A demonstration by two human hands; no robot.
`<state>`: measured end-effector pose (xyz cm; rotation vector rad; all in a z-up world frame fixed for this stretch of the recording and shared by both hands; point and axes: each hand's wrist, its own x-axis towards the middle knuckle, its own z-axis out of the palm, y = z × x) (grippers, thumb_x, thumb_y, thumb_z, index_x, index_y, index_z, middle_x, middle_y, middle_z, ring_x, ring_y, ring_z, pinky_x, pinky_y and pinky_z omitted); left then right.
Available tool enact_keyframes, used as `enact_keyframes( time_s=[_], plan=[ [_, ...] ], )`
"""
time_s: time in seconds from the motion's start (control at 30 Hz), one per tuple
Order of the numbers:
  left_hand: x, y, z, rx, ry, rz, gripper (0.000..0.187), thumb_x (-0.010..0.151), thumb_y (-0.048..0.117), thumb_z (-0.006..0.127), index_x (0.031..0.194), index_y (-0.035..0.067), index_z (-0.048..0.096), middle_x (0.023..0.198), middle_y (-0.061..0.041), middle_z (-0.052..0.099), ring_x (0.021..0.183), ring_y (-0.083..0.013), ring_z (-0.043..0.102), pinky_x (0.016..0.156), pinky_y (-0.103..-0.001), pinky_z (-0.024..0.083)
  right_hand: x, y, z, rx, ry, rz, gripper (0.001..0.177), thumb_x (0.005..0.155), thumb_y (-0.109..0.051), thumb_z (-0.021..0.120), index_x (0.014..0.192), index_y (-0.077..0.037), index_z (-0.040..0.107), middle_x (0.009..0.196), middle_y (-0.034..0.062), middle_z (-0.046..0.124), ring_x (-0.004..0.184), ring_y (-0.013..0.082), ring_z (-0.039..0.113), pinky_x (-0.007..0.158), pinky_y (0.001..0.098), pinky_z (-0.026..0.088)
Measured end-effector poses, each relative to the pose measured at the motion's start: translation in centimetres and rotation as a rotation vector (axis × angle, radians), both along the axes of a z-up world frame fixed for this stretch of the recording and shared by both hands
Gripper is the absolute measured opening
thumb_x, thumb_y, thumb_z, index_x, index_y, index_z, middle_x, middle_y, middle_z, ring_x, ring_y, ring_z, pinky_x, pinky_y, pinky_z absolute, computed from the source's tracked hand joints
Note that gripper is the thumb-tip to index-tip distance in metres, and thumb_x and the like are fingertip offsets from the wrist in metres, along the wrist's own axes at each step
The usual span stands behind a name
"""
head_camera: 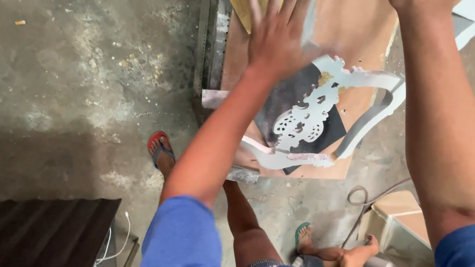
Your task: Sanding a white wooden chair frame with sandpaper to prepare it for finishing.
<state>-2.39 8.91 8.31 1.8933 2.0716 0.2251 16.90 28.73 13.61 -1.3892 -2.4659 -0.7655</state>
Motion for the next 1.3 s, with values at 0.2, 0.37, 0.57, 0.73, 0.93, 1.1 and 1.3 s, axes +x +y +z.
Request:
enact_keyframes(
  time_s=[0.2, 0.37, 0.57, 0.73, 0.93, 1.1, 1.3],
  plan=[
    [-0.3, -4.4, -1.7, 0.011, 0.021, -0.031, 0.129, 0.081, 0.111, 0.016, 0.172, 0.019, 0.004, 0.177, 0.001, 0.001, 0.165, -0.0299, 0.002, 0.126, -0.069, 0.001, -0.2, 0.0, 0.3, -0.012, -0.054, -0.045, 0.062, 0.105, -0.050, 0.072, 0.076, -0.020, 0.025, 0.065, 0.0031, 0.021, 0.059, 0.0232, 0.020, 0.059, 0.0422, 0.017],
    [-1.1, 2.8, -0.5, -0.005, -0.027, -0.003, 0.154, 0.093, 0.125, 0.074, 0.169, 0.015, -0.003, 0.179, -0.003, 0.002, 0.165, -0.0299, 0.003, 0.125, -0.069, 0.005, -0.9, -0.5, 0.9, 0.068, -0.088, 0.029, 0.064, 0.116, -0.059, 0.064, 0.073, -0.019, 0.038, 0.060, 0.0112, 0.040, 0.048, 0.0379, 0.038, 0.050, 0.0455, 0.021],
    [-1.5, -2.8, 1.4, 0.049, -0.026, -0.016, 0.137, 0.091, 0.109, 0.061, 0.167, 0.006, 0.013, 0.173, -0.010, 0.009, 0.160, -0.0338, 0.011, 0.124, -0.071, 0.009, -1.8, -1.4, 2.2, 0.032, -0.037, 0.061, 0.079, 0.129, -0.070, 0.069, 0.070, -0.023, 0.045, 0.058, -0.0009, 0.045, 0.050, 0.0288, 0.049, 0.049, 0.0438, 0.028],
    [0.0, 5.3, 0.0, 0.310, -0.061, 0.177, 0.133, 0.078, 0.122, 0.063, 0.158, 0.021, 0.030, 0.166, 0.003, 0.041, 0.154, -0.0196, 0.037, 0.124, -0.064, 0.013, -0.9, -1.6, 1.7, 0.008, -0.041, 0.046, 0.067, 0.122, -0.059, 0.076, 0.073, -0.022, 0.048, 0.058, -0.0023, 0.047, 0.050, 0.0321, 0.048, 0.052, 0.0404, 0.031],
    [-1.2, -4.8, 1.0, -0.196, -0.060, -0.125, 0.133, 0.077, 0.109, 0.011, 0.170, 0.015, -0.008, 0.175, -0.002, -0.013, 0.161, -0.0292, -0.011, 0.124, -0.072, -0.003, -0.6, -1.4, 1.5, 0.014, -0.032, 0.009, 0.067, 0.119, -0.062, 0.075, 0.072, -0.023, 0.045, 0.057, -0.0018, 0.042, 0.048, 0.0307, 0.045, 0.050, 0.0410, 0.027],
    [-1.0, 3.9, 0.4, 0.034, -0.065, -0.029, 0.126, 0.089, 0.111, 0.045, 0.167, 0.018, 0.012, 0.173, -0.002, 0.011, 0.161, -0.0262, 0.011, 0.124, -0.066, 0.007, -1.2, -1.4, 1.4, -0.046, -0.028, -0.032, 0.069, 0.117, -0.056, 0.076, 0.073, -0.020, 0.037, 0.061, 0.0050, 0.033, 0.053, 0.0305, 0.035, 0.055, 0.0427, 0.024],
    [-1.4, -3.7, 0.6, -0.048, -0.103, -0.109, 0.128, 0.084, 0.106, 0.026, 0.169, 0.013, 0.006, 0.174, -0.005, 0.001, 0.162, -0.0306, 0.003, 0.125, -0.067, 0.001, -1.3, -0.6, 1.3, -0.056, 0.075, -0.036, 0.067, 0.106, -0.046, 0.079, 0.073, -0.017, 0.028, 0.065, 0.0035, 0.024, 0.062, 0.0218, 0.023, 0.058, 0.0419, 0.021]
  ],
)
